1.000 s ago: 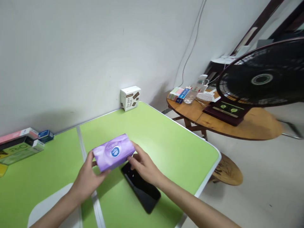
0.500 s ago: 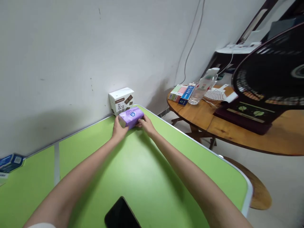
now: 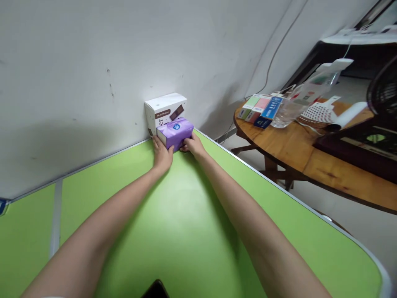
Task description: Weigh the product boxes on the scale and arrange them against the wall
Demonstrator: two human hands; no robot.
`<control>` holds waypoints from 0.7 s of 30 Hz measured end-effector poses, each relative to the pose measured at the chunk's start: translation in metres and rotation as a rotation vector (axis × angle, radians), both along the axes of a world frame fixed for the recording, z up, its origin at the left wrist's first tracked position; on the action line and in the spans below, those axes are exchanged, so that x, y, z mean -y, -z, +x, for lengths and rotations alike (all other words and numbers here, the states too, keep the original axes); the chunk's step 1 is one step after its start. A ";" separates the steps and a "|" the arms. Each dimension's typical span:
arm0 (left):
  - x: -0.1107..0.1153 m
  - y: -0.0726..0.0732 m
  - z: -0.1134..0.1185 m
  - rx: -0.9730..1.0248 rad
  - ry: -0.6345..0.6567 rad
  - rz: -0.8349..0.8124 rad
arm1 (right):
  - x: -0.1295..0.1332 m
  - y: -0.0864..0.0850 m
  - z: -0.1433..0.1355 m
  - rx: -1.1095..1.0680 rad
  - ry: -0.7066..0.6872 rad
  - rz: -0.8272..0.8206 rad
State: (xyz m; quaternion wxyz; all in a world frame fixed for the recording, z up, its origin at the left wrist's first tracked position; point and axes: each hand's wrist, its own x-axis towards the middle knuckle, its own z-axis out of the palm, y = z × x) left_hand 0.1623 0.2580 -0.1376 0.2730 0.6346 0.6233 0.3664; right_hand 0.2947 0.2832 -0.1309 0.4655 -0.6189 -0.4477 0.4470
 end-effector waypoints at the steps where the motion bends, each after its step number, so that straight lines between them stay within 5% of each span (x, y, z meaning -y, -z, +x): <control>1: 0.001 0.000 0.001 -0.004 -0.001 -0.002 | 0.000 -0.001 0.000 -0.001 -0.002 -0.006; 9: 0.032 -0.015 0.011 0.068 -0.052 -0.108 | 0.030 -0.014 0.010 0.126 -0.043 -0.025; 17: 0.046 -0.040 0.029 0.144 -0.076 -0.344 | 0.043 -0.054 0.057 0.468 0.106 0.009; 21: 0.049 -0.042 0.028 0.151 -0.094 -0.404 | 0.042 -0.048 0.044 0.431 0.101 -0.055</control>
